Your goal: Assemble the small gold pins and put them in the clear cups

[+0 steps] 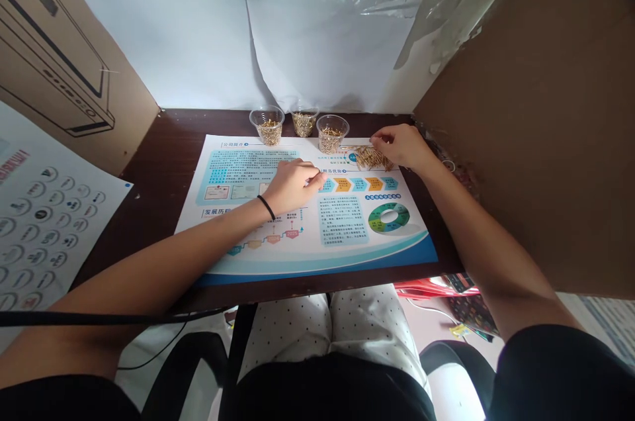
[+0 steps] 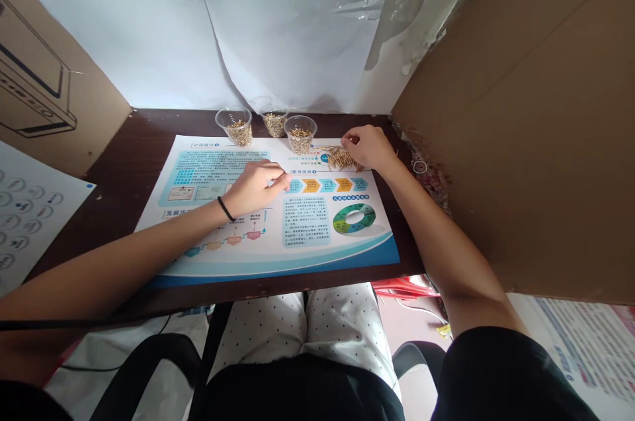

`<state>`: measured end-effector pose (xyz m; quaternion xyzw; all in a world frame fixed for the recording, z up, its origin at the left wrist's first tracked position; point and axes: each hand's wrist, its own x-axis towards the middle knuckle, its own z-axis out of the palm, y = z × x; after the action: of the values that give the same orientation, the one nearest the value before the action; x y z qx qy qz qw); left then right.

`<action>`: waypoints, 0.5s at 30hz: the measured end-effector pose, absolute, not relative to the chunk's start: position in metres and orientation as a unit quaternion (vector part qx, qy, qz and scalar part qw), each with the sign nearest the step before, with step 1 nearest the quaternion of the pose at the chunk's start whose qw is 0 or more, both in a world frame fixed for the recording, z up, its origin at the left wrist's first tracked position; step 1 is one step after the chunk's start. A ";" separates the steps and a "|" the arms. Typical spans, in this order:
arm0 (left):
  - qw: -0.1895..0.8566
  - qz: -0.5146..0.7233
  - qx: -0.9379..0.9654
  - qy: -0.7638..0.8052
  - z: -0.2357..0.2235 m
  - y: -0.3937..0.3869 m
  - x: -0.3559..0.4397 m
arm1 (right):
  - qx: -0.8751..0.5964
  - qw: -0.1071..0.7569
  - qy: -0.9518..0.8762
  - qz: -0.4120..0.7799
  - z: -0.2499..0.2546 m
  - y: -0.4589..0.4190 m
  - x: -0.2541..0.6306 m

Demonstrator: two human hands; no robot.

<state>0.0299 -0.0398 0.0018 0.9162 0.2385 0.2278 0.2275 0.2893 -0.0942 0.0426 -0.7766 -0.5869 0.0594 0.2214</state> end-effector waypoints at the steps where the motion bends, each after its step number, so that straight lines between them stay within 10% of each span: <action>1: 0.227 0.229 0.917 0.237 0.001 -0.040 0.030 | -0.775 0.240 -0.584 0.037 0.044 -0.094 0.290; 7: 0.210 0.216 0.922 0.241 0.001 -0.040 0.030 | -0.704 0.290 -0.648 0.025 0.071 -0.081 0.278; 15: 0.199 0.182 0.926 0.263 0.005 -0.042 0.030 | -0.602 0.110 -0.785 0.100 0.084 -0.021 0.242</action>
<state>0.0303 -0.0425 0.0051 0.9262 0.2629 0.1823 0.1994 0.2416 -0.0212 0.0839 -0.6019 -0.7846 0.0996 0.1102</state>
